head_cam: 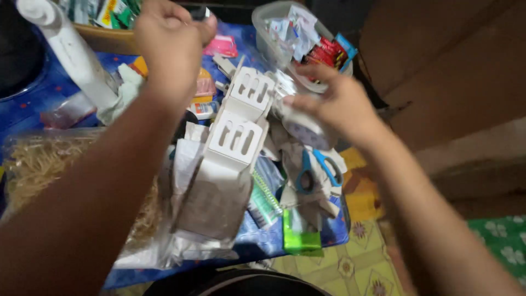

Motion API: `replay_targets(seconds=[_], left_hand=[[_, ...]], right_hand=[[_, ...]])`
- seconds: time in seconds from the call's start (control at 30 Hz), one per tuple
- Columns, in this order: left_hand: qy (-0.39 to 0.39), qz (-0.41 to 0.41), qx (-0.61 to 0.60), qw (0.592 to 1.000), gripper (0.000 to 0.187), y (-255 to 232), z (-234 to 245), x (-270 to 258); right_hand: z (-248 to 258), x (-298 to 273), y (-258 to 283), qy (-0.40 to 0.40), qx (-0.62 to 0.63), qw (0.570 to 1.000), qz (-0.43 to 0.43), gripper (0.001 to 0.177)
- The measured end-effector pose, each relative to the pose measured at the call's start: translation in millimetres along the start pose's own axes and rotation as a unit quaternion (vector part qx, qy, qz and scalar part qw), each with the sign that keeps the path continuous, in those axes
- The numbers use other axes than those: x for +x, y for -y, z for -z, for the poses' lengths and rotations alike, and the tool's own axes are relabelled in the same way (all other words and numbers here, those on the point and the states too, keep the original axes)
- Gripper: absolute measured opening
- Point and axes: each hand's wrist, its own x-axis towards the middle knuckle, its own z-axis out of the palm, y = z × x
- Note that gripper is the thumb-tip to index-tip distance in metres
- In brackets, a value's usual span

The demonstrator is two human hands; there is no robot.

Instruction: The recorder is assembling and cleaning a white plastic organizer shelf on a table.

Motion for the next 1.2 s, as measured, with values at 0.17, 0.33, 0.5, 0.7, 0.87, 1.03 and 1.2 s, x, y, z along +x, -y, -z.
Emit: replay_targets(seconds=[0.17, 0.33, 0.5, 0.7, 0.87, 1.03, 1.2], left_hand=[[0.007, 0.091, -0.013, 0.996, 0.034, 59.2, -1.4, 8.4], [-0.030, 0.170, -0.095, 0.980, 0.034, 86.0, -4.4, -10.3], [-0.048, 0.125, -0.123, 0.983, 0.031, 126.5, 1.1, -17.8], [-0.066, 0.142, -0.192, 0.969, 0.035, 130.8, -2.0, -17.1], [-0.048, 0.125, -0.241, 0.961, 0.031, 105.5, -0.5, -17.3], [-0.049, 0.104, -0.245, 0.963, 0.030, 131.0, -0.1, -26.3], [-0.080, 0.221, -0.145, 0.961, 0.030, 168.5, -10.3, -28.3]], right_hand=[[-2.4, 37.5, -9.9, 0.067, 0.072, 0.993, -0.073, 0.061], [-7.8, 55.2, 0.1, 0.135, -0.234, 0.933, -0.237, 0.069], [-21.6, 64.8, -24.3, 0.163, -0.124, 0.953, -0.224, 0.063], [-36.3, 82.4, -53.8, 0.185, -0.059, 0.968, -0.156, 0.054], [-24.0, 85.0, -50.6, 0.185, -0.016, 0.973, -0.140, 0.048], [-27.2, 88.4, -38.9, 0.185, -0.037, 0.971, -0.144, 0.046], [-43.1, 91.3, -49.3, 0.236, -0.035, 0.944, -0.229, 0.053]])
